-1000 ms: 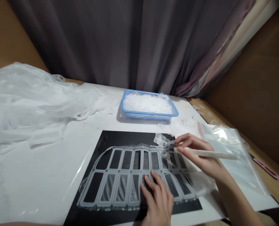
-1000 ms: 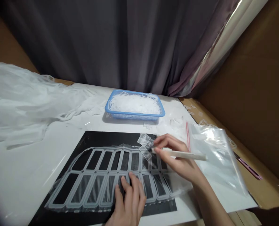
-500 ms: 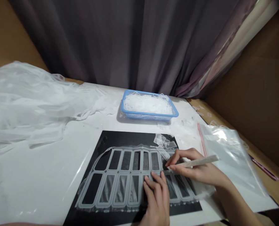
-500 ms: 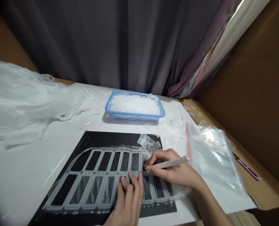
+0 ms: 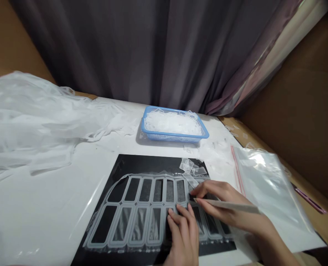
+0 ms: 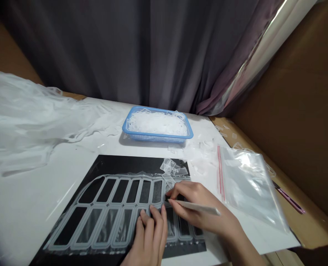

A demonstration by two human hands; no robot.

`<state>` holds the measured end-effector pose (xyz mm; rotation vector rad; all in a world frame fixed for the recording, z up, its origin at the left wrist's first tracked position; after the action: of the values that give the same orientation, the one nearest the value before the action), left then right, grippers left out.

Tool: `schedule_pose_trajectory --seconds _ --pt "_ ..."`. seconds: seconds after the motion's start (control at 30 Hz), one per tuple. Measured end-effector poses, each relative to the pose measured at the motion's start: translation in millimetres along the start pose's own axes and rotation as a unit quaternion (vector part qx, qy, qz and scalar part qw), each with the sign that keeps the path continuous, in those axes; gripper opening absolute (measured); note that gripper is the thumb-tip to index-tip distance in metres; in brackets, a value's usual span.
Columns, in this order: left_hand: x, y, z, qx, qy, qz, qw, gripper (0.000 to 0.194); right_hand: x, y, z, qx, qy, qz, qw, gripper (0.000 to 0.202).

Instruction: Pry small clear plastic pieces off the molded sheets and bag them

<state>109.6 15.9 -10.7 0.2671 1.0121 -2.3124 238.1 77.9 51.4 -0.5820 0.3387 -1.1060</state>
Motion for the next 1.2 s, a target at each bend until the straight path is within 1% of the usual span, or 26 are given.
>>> schedule_pose_trajectory --seconds 0.1,0.2,0.33,0.43,0.5,0.67,0.73,0.77,0.8,0.83,0.9,0.97,1.0,1.03,1.1,1.2 --pt "-1 -1 0.5 0.006 0.009 0.011 1.000 0.047 2 3 0 0.033 0.010 -0.006 0.999 0.014" --pt "-2 -2 1.1 0.016 0.015 0.021 1.000 0.047 3 7 4 0.050 0.033 -0.010 0.998 0.018" --pt "-3 -5 3.4 0.022 0.011 0.025 0.999 0.046 4 14 10 0.050 0.071 -0.051 0.995 0.021" --pt "-2 -5 3.1 0.025 0.003 0.021 0.999 0.045 3 25 17 0.064 0.128 -0.097 0.985 0.022" --pt "-1 -3 1.6 0.030 0.000 0.027 0.999 0.046 4 33 23 0.075 0.173 -0.114 0.975 0.022" --pt "1 -1 -1.0 0.043 -0.002 0.034 0.998 0.050 10 54 39 0.112 0.268 -0.140 0.947 0.018" --pt "0 -2 -0.3 0.042 0.001 0.030 0.999 0.048 13 55 48 0.097 0.299 -0.139 0.939 0.018" --pt "-1 -4 0.3 0.041 0.004 0.026 0.999 0.047 13 54 51 0.074 0.300 -0.128 0.942 0.019" --pt "-1 -5 1.2 0.038 0.009 0.020 0.999 0.046 13 51 53 0.040 0.285 -0.112 0.951 0.020" --pt "-2 -6 2.2 0.036 0.016 0.013 0.999 0.046 12 48 52 -0.002 0.253 -0.095 0.963 0.021" --pt "-2 -8 3.6 0.032 0.021 0.003 0.999 0.050 9 41 46 -0.091 0.151 -0.076 0.981 0.023" --pt "-2 -11 3.9 0.026 0.015 -0.005 1.000 0.055 10 37 37 -0.146 0.058 -0.083 0.984 0.024" --pt "-2 -12 3.7 0.026 0.011 -0.008 1.000 0.057 10 36 33 -0.154 0.030 -0.090 0.983 0.024" --pt "-2 -13 3.5 0.031 0.006 -0.012 0.999 0.057 11 36 31 -0.155 0.014 -0.096 0.983 0.024" --pt "-5 -17 3.2 0.059 0.007 -0.014 0.998 0.053 12 36 28 -0.148 0.005 -0.102 0.984 0.024" --pt "-12 -19 4.2 0.125 0.040 -0.026 0.991 0.042 11 37 24 -0.145 -0.009 -0.109 0.983 0.025"
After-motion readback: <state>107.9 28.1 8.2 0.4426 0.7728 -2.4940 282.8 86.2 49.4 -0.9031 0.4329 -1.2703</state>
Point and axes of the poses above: each hand's wrist, its own x-axis away from the middle knuckle, its own z-axis out of the back of the hand, y = z × x, the point moved 5 cm from there along -x, towards the middle knuckle, and after that the axes turned 2 degrees about x, right-handed, at the moved point
